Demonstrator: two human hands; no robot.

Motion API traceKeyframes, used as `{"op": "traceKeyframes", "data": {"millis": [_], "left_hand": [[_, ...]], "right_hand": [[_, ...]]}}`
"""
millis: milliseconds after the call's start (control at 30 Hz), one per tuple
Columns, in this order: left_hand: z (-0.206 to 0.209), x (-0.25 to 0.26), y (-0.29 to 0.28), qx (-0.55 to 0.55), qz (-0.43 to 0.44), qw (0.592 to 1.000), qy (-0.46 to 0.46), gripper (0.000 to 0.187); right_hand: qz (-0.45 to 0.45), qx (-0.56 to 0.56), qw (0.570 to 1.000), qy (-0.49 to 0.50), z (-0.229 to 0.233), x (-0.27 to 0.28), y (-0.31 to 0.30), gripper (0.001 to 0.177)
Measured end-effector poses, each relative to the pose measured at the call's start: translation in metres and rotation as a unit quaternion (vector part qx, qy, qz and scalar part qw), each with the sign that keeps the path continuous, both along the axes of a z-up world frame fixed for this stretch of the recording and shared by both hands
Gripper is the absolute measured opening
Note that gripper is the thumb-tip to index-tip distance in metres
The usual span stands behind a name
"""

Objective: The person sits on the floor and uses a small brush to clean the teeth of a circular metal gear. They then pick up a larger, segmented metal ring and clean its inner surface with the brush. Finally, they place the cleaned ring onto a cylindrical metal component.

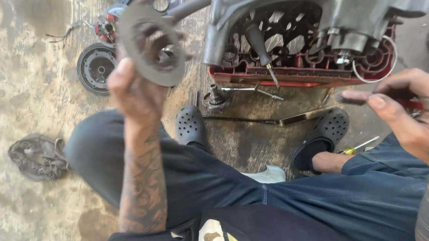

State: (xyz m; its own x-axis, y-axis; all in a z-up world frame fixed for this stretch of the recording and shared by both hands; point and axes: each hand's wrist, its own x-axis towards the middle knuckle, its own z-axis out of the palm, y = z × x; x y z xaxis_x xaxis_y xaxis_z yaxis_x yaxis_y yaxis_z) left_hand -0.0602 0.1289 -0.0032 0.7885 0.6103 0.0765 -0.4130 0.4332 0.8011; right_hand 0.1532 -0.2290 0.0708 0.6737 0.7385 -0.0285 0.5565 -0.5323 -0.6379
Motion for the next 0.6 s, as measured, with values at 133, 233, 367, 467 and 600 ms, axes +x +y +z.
{"op": "traceKeyframes", "data": {"millis": [133,233,367,467,600], "left_hand": [[-0.038,-0.036,0.002,0.194,0.061,0.976,0.073,0.076],[-0.058,-0.034,-0.022,0.345,0.081,0.896,0.266,0.069],[-0.105,-0.037,-0.038,0.432,-0.083,0.763,0.473,0.083],[-0.137,-0.029,-0.037,0.456,-0.19,0.687,0.533,0.093],[-0.156,-0.005,-0.024,0.398,-0.26,0.658,0.585,0.095]], "right_hand": [[-0.016,0.012,0.999,0.028,-0.009,-0.01,-0.003,0.015],[0.046,-0.055,0.997,-0.029,-0.025,-0.005,-0.008,0.018],[0.126,-0.093,0.987,-0.02,-0.039,-0.009,0.0,0.023],[0.144,-0.086,0.986,-0.012,-0.044,-0.014,0.008,0.023],[0.155,-0.1,0.983,0.003,-0.054,-0.017,0.014,0.024]]}}
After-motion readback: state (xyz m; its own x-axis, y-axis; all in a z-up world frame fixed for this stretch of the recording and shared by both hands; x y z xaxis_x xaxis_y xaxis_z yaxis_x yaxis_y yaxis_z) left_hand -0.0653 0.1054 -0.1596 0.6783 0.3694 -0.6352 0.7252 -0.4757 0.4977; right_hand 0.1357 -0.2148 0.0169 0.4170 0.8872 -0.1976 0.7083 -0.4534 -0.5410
